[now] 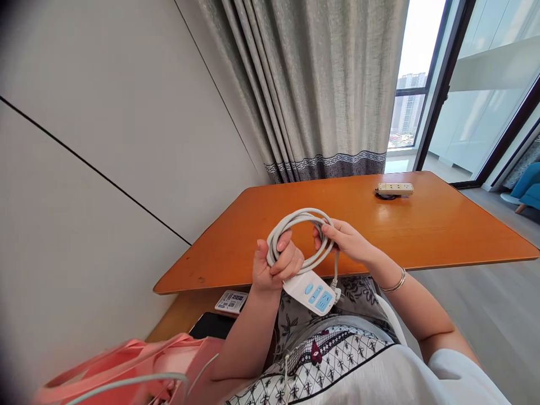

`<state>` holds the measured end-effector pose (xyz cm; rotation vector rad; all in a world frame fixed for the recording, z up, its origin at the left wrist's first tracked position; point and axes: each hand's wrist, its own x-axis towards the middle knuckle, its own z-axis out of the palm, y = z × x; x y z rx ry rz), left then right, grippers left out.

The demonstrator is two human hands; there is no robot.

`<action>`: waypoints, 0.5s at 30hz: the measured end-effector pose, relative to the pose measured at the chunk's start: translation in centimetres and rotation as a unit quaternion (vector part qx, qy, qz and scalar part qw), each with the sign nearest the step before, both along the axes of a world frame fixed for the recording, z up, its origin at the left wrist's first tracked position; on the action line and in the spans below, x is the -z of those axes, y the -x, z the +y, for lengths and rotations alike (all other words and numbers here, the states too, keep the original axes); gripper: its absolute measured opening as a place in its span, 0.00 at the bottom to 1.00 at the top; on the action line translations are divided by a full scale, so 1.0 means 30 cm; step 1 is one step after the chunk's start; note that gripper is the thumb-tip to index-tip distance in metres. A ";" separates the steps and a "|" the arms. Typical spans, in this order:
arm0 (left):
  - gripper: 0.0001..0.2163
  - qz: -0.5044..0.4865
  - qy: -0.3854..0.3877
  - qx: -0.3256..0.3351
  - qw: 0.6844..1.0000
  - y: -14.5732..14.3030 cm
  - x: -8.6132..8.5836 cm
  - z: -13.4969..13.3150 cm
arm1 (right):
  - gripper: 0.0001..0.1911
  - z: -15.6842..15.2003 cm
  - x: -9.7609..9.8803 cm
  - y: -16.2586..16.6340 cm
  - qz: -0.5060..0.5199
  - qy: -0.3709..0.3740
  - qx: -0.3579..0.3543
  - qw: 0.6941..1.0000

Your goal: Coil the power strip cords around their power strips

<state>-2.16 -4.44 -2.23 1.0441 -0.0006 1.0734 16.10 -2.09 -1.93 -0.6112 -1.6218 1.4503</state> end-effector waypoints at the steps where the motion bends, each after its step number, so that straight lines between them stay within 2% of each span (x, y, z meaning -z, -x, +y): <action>1: 0.22 -0.006 0.003 0.005 1.000 -0.002 0.001 -0.001 | 0.31 0.002 0.001 0.006 0.014 0.010 0.004 1.000; 6: 0.21 -0.035 0.026 0.001 0.999 -0.014 -0.005 0.004 | 0.32 0.018 0.019 0.032 0.062 0.054 0.016 0.996; 10: 0.23 -0.038 0.036 -0.079 0.995 -0.010 -0.021 0.011 | 0.33 0.023 0.067 0.051 0.053 0.027 0.052 0.997; 13: 0.24 -0.041 0.027 -0.192 0.980 0.014 -0.046 0.016 | 0.27 0.018 0.119 0.050 -0.061 -0.042 0.082 0.994; 15: 0.24 -0.059 0.025 -0.265 0.962 0.031 -0.063 0.022 | 0.24 0.012 0.152 0.041 -0.192 -0.105 0.115 0.969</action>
